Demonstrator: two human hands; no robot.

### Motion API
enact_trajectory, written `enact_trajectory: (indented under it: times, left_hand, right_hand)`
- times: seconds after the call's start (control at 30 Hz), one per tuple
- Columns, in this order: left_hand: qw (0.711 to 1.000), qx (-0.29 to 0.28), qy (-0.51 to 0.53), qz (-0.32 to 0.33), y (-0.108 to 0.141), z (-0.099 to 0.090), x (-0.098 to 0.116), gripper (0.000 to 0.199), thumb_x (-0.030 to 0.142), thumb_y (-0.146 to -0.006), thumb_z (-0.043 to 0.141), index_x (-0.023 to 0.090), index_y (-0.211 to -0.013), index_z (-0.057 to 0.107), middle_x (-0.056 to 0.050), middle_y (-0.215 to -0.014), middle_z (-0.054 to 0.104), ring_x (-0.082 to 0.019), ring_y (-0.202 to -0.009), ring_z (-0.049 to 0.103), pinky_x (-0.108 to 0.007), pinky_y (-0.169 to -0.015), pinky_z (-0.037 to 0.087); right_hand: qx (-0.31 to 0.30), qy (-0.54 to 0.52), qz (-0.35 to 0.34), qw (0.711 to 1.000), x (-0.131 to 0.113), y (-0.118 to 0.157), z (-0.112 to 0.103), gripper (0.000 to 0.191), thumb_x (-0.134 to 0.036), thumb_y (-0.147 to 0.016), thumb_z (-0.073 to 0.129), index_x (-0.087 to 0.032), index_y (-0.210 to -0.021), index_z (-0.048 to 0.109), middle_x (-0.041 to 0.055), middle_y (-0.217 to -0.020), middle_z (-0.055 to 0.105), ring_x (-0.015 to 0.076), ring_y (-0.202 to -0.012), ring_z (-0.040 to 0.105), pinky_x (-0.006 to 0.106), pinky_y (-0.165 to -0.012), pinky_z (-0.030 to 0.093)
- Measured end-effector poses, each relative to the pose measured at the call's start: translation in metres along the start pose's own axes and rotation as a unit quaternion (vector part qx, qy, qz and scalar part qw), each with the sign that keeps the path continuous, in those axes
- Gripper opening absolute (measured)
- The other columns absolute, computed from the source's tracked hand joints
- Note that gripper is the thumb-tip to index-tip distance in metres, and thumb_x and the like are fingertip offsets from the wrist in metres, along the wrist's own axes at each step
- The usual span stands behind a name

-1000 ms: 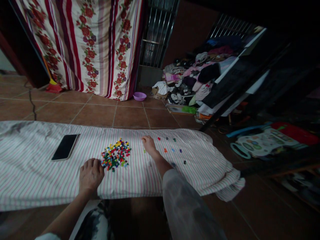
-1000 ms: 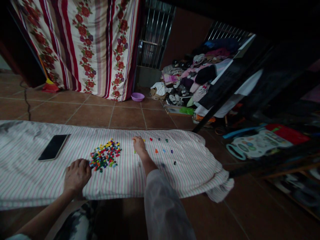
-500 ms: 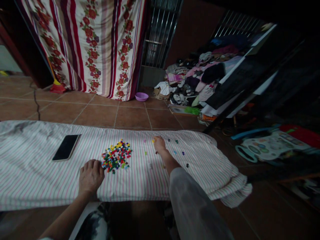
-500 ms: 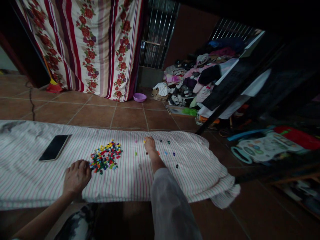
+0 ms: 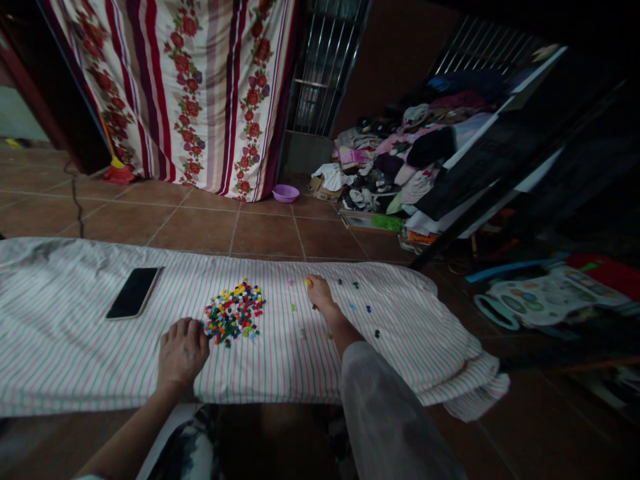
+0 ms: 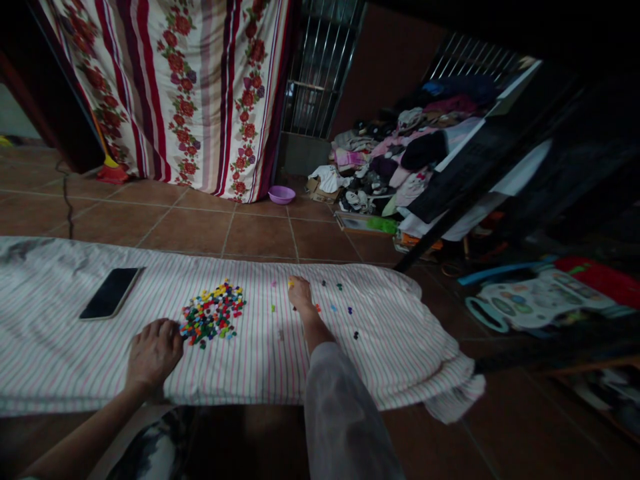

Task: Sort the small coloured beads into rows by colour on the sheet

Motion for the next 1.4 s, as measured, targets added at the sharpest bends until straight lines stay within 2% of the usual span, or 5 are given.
enact_trajectory:
  times: [0.23, 0.53, 1.17, 1.3, 1.4]
  left_hand:
    - [1.000, 0.015, 0.005, 0.005, -0.001, -0.001, 0.001, 0.016, 0.026, -0.089, 0.044, 0.017, -0.093, 0.057, -0.009, -0.096, 0.063, -0.026, -0.092, 0.054, -0.037, -0.076, 0.035]
    - [1.000, -0.002, -0.003, -0.003, -0.001, 0.001, 0.000, 0.016, 0.026, -0.088, 0.044, 0.018, -0.094, 0.057, -0.009, -0.100, 0.063, -0.027, -0.094, 0.055, -0.038, -0.077, 0.036]
    - [1.000, -0.004, 0.005, -0.011, -0.001, 0.001, -0.001, 0.016, 0.025, -0.089, 0.044, 0.018, -0.092, 0.057, -0.008, -0.097, 0.062, -0.027, -0.093, 0.054, -0.038, -0.076, 0.035]
    - [1.000, -0.005, 0.007, -0.008, -0.001, 0.002, -0.001, 0.017, 0.026, -0.090, 0.043, 0.018, -0.093, 0.058, -0.009, -0.098, 0.062, -0.027, -0.094, 0.054, -0.038, -0.078, 0.035]
    - [1.000, -0.009, 0.009, -0.010, -0.002, 0.002, -0.001, 0.018, 0.026, -0.089, 0.043, 0.017, -0.094, 0.058, -0.010, -0.098, 0.062, -0.027, -0.095, 0.053, -0.038, -0.078, 0.035]
  right_hand:
    - [0.004, 0.000, -0.010, 1.000, -0.001, 0.002, -0.001, 0.038, -0.003, -0.084, 0.048, -0.015, -0.113, 0.071, 0.0098, -0.112, 0.070, 0.0170, -0.108, 0.062, 0.023, -0.099, 0.041]
    - [0.007, -0.004, -0.016, 1.000, -0.003, 0.001, -0.003, 0.044, 0.003, -0.078, 0.047, -0.018, -0.106, 0.074, 0.0079, -0.109, 0.071, 0.0164, -0.103, 0.063, 0.023, -0.096, 0.042]
    - [0.008, 0.012, 0.018, 1.000, 0.000, 0.000, -0.011, 0.038, -0.006, -0.085, 0.047, -0.015, -0.113, 0.070, 0.0102, -0.109, 0.069, 0.0169, -0.101, 0.064, 0.023, -0.093, 0.043]
    - [0.029, 0.009, 0.000, 1.000, -0.010, 0.001, -0.018, 0.038, -0.006, -0.085, 0.046, -0.015, -0.112, 0.071, 0.0108, -0.113, 0.067, 0.0180, -0.104, 0.062, 0.025, -0.095, 0.043]
    - [0.047, -0.007, -0.046, 0.998, -0.031, 0.005, -0.019, 0.036, -0.006, -0.085, 0.047, -0.017, -0.109, 0.071, 0.0093, -0.110, 0.068, 0.0180, -0.104, 0.061, 0.026, -0.094, 0.043]
Point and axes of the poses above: each hand's wrist, its own y-axis away from the middle knuckle, its own z-axis out of the palm, x = y × z, the point moved 8 cm from there along -y, towards the middle knuckle
